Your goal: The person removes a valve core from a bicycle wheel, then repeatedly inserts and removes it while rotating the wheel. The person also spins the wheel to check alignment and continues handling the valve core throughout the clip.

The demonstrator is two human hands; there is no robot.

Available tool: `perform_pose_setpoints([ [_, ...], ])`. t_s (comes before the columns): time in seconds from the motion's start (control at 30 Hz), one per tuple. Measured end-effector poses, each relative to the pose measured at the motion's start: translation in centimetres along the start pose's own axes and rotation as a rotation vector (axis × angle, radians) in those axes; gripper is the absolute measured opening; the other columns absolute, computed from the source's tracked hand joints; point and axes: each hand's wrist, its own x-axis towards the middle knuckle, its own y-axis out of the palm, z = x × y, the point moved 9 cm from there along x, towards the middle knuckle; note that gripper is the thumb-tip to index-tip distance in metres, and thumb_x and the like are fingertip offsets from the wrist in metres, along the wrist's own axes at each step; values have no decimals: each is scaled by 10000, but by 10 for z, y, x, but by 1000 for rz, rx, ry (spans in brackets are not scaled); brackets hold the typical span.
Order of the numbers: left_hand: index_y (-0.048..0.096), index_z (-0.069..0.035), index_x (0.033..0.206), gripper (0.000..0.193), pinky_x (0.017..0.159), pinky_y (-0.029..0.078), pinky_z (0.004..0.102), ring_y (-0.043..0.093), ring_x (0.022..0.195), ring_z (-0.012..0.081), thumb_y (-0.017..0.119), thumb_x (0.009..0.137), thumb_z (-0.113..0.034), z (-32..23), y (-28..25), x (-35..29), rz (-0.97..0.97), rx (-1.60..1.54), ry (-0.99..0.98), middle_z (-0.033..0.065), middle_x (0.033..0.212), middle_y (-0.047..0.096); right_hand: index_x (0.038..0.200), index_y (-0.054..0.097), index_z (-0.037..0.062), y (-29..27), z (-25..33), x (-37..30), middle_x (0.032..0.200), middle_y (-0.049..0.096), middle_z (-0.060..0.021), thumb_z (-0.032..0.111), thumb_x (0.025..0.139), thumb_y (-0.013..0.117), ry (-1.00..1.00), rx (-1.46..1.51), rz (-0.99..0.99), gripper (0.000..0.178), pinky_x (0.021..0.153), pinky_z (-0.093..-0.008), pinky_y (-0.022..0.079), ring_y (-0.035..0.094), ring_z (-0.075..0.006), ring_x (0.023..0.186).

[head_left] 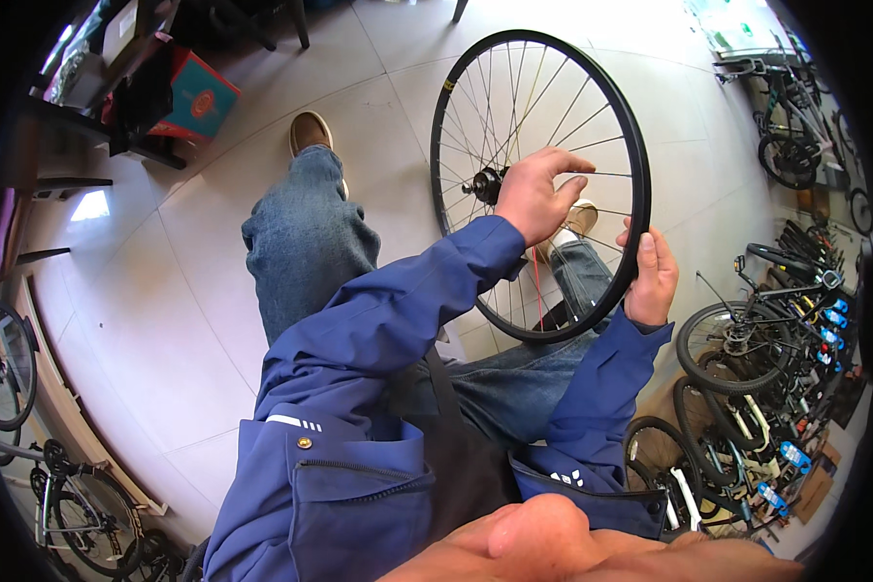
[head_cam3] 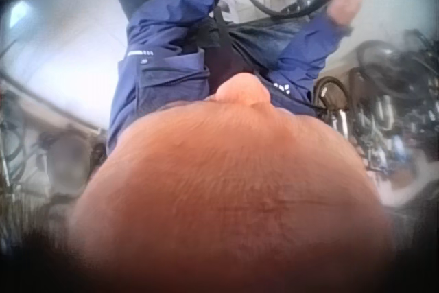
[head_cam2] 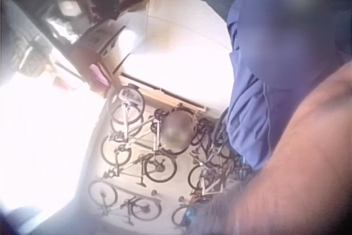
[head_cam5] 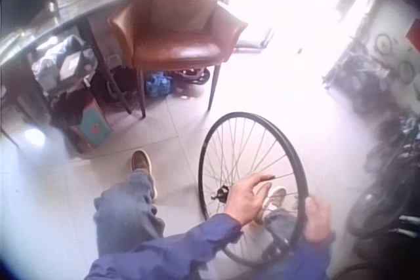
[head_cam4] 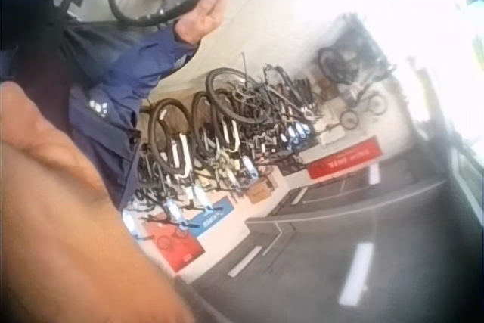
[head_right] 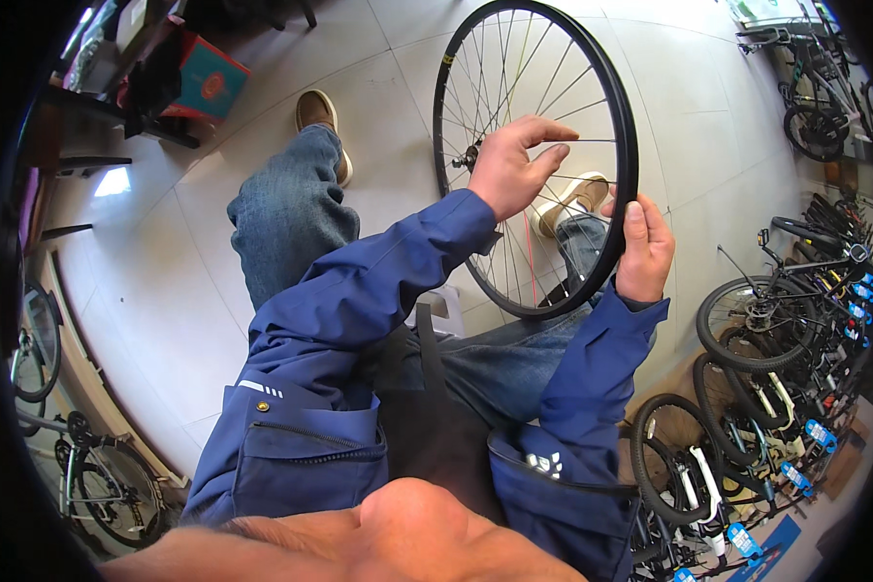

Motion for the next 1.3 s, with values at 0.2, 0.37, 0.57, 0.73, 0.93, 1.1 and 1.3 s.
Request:
perform_pose_setpoints([
  [0.2, 776, -50, 1210, 295, 943, 586, 404, 750, 1082, 309, 790, 942, -173, -13, -5, 14, -163, -27, 43, 151, 1167, 774, 1308, 713, -51, -7, -5, 4, 1018, 738, -63, 283, 1130, 597, -10, 6, -7, 396, 864, -256, 489, 647, -118, 958],
  [0.37, 767, -1, 1179, 307, 968, 590, 394, 756, 1102, 312, 815, 907, -135, -24, 5, 35, -220, -114, 87, 168, 1162, 779, 1296, 715, -54, -8, -10, 5, 1020, 734, -72, 288, 1128, 600, 56, 23, -21, 399, 862, -260, 477, 640, -121, 952],
  [0.57, 782, -12, 1108, 202, 895, 606, 368, 778, 969, 262, 810, 932, -108, -9, 16, 48, -207, -262, -26, 137, 1066, 798, 1298, 709, -56, -4, -5, 3, 1022, 732, -79, 295, 1125, 606, 30, 18, 3, 404, 869, -261, 473, 642, -127, 960],
  [0.73, 756, -33, 1078, 138, 830, 596, 372, 758, 909, 252, 786, 955, -88, -14, 13, 50, -236, -216, 45, 108, 1021, 773, 1302, 703, -50, 1, 0, 2, 1003, 727, -66, 290, 1127, 596, 31, -11, 22, 398, 823, -241, 452, 620, -106, 923],
  [0.93, 729, -48, 1093, 130, 826, 591, 395, 746, 937, 288, 758, 976, -96, -16, 14, 46, -232, -187, -1, 115, 1040, 751, 1317, 702, -28, 11, 8, -2, 990, 729, -40, 310, 1126, 596, 40, -13, 51, 402, 658, -201, 375, 561, -48, 792],
  [1.1, 721, -53, 1108, 125, 824, 595, 407, 741, 919, 306, 737, 990, -92, -17, 12, 48, -238, -220, 16, 129, 1046, 752, 1328, 696, -15, 22, 15, -3, 985, 732, -26, 320, 1123, 601, 33, -1, 50, 404, 572, -190, 320, 496, -12, 682],
  [1.3, 730, -69, 1131, 167, 880, 574, 413, 713, 1011, 329, 731, 965, -54, -29, -3, 37, -339, -38, 146, 117, 1063, 727, 1339, 686, -13, 35, 16, -6, 993, 736, -27, 318, 1124, 604, 94, 132, 70, 403, 549, -173, 342, 499, -3, 650],
])
